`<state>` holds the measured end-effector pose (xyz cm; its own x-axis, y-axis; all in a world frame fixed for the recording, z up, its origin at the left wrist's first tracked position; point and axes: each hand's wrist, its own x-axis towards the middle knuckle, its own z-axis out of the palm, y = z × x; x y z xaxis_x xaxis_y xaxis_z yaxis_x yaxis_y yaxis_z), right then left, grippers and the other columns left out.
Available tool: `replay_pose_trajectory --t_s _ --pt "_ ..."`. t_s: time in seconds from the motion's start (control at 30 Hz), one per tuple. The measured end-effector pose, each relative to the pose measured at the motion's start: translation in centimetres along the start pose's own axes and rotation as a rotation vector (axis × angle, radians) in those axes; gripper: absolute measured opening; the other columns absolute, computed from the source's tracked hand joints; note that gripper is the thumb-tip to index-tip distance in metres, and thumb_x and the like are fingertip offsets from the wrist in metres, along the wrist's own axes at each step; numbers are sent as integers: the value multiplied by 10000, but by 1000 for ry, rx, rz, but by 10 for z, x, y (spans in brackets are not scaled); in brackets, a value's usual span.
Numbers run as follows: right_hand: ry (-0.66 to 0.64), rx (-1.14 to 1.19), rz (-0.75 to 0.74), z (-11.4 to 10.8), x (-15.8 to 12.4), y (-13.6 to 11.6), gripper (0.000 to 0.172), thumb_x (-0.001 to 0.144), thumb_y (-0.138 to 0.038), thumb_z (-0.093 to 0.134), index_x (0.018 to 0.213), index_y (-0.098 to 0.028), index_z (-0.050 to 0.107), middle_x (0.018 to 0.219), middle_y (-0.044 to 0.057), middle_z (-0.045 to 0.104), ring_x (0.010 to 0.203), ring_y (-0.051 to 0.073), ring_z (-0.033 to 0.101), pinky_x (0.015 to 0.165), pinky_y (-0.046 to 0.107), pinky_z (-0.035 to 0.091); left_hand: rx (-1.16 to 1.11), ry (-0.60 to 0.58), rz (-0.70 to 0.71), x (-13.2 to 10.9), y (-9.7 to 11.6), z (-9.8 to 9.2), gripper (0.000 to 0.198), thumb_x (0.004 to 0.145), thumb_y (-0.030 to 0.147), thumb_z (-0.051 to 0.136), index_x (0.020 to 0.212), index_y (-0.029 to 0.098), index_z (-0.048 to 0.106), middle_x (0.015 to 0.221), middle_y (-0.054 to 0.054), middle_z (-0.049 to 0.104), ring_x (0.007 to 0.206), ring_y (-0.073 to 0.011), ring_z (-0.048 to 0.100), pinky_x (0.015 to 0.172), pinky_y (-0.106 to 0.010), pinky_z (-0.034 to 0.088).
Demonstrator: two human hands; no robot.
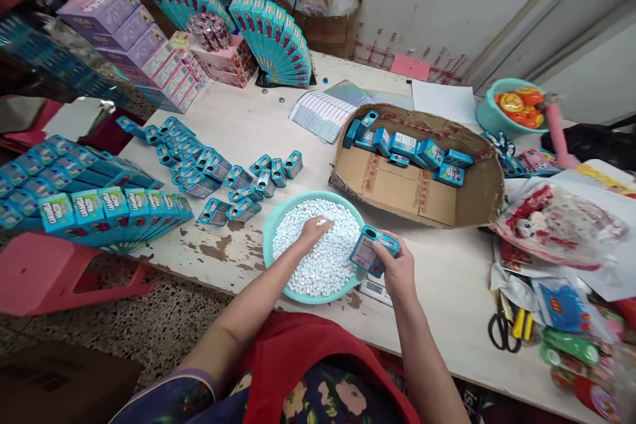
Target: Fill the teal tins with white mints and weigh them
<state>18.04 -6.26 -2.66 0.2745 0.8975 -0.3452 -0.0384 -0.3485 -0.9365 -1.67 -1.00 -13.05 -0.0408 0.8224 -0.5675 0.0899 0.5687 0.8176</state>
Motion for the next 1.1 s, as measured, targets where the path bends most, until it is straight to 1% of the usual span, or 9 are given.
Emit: replay_pose_trajectory --t_s 0.13,0.27,0.33,0.43,0.6,0.8,0.9,1.0,1.1 --pt "-95 -309 -128 7 -15 -7 465 651 -456 755 1010 -192 622 932 51 657 840 211 605 770 361 502 -346 -122 -7 -10 18 -11 304 635 445 684 770 184 604 890 -57 653 833 -199 620 690 -294 503" --pt "-153 -523 -334 20 -26 -6 382 708 -446 714 1001 -218 625 989 58 634 937 233 600 820 364 482 -570 -234 -45 -38 50 -14 278 685 434 615 749 170 561 702 -32 604 545 -135 569 466 -234 430" --pt "-183 -575 -389 28 -30 -4 353 723 -421 707 1004 -227 619 989 55 629 952 235 596 831 365 475 -742 -263 -25 -55 65 -11 254 691 400 626 739 165 542 645 -16 575 504 -122 555 431 -213 398" --pt "-219 -612 -420 40 -35 -1 331 731 -389 703 1008 -232 611 999 51 628 965 238 588 846 370 465 -876 -234 119 -74 79 -5 218 702 327 655 745 171 510 661 5 574 562 -126 597 496 -216 446" --pt "-186 -623 -442 53 -38 -1 316 736 -328 683 1020 -218 600 1001 46 625 975 231 584 853 363 457 -850 -134 255 -80 84 0 225 693 280 693 786 178 515 704 22 603 618 -126 628 596 -239 493" --pt "-210 -610 -442 59 -36 -5 302 713 -311 690 991 -222 615 987 44 635 961 233 592 835 354 459 -710 -54 263 -77 93 -1 259 674 334 718 785 165 557 729 2 627 597 -126 627 538 -223 472" --pt "-168 -572 -420 59 -35 -7 322 709 -358 708 989 -225 624 977 34 645 936 222 603 832 341 459 -692 -54 253 -77 98 -1 271 680 364 714 738 162 543 664 12 598 526 -110 591 456 -197 417" --pt "-133 -561 -425 57 -33 -10 349 713 -401 707 1006 -228 627 989 37 652 936 223 606 837 343 460 -688 -69 291 -76 102 0 272 693 370 706 704 160 534 635 19 575 505 -97 568 442 -190 400" --pt "-170 -563 -435 55 -30 -12 345 711 -399 707 1003 -231 632 998 40 654 950 226 606 847 349 460 -682 -76 299 -75 104 1 276 697 374 708 698 159 534 636 22 571 503 -89 561 458 -192 413"
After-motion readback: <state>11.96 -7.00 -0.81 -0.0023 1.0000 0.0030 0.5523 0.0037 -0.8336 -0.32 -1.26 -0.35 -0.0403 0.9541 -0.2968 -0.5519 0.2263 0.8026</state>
